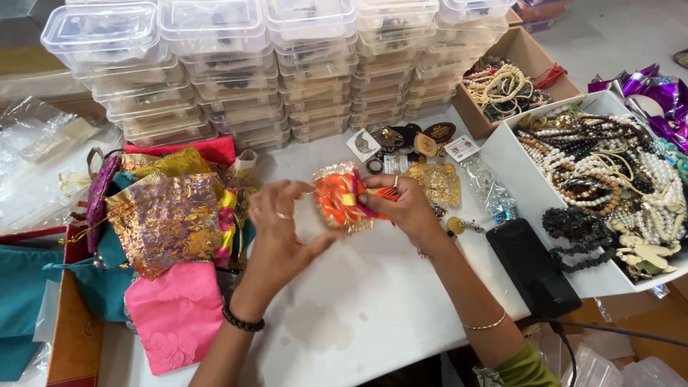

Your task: The person sorts through various small, colorful pouches and jewelry items on a white table. They open pouches, remove earrings and other accessories, and place them into different containers or back onto the table. The camera moves frequently, showing stacks of plastic containers and boxes filled with jewelry.

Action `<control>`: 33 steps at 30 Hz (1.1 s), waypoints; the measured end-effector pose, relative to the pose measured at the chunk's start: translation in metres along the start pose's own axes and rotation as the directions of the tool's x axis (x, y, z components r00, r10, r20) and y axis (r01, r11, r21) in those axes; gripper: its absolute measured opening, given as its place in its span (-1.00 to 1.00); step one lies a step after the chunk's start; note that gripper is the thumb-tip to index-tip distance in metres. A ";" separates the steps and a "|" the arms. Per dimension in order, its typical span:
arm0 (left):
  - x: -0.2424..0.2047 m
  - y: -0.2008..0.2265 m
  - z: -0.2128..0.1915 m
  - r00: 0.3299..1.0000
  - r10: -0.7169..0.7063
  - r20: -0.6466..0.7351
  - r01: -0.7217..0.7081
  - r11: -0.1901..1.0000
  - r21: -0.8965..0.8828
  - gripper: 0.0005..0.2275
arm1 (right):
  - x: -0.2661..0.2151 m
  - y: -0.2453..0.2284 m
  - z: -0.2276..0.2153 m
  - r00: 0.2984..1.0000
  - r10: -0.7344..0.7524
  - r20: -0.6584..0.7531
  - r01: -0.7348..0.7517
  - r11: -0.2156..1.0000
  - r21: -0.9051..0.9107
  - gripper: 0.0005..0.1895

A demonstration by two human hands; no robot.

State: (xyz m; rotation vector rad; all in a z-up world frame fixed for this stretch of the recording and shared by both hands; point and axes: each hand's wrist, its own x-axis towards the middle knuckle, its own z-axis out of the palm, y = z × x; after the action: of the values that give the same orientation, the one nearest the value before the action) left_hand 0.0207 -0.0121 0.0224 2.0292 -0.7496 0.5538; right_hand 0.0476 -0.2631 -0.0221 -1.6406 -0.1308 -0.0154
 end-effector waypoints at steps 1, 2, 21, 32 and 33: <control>0.000 0.006 0.003 1.000 -0.001 -0.002 0.001 1.000 0.001 -0.44 | -0.003 0.000 0.005 1.000 0.000 0.002 0.000 1.000 -0.001 -0.71; 0.000 0.011 0.007 0.993 0.102 -0.056 -0.089 0.978 0.190 -0.29 | -0.006 0.001 0.009 0.997 0.012 0.070 -0.013 1.000 0.024 -0.71; -0.010 -0.012 -0.006 0.688 -0.302 0.659 0.723 0.214 -0.657 -0.23 | -0.017 -0.023 -0.023 0.902 -0.259 0.346 -0.146 0.571 0.808 -0.29; -0.013 -0.007 -0.004 0.686 0.146 0.713 0.708 -0.360 -0.608 -0.25 | -0.021 -0.044 -0.018 0.834 -0.421 0.357 -0.199 0.375 0.906 -0.22; -0.012 -0.008 -0.006 0.711 0.152 0.686 0.686 -0.361 -0.631 -0.26 | -0.021 -0.045 -0.017 0.837 -0.415 0.358 -0.212 0.358 0.909 -0.22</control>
State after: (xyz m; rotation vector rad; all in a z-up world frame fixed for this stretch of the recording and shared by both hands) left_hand 0.0168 -0.0005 0.0131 0.4336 -0.4706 -0.9782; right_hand 0.0240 -0.2788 0.0221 -0.3741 -0.5875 0.3824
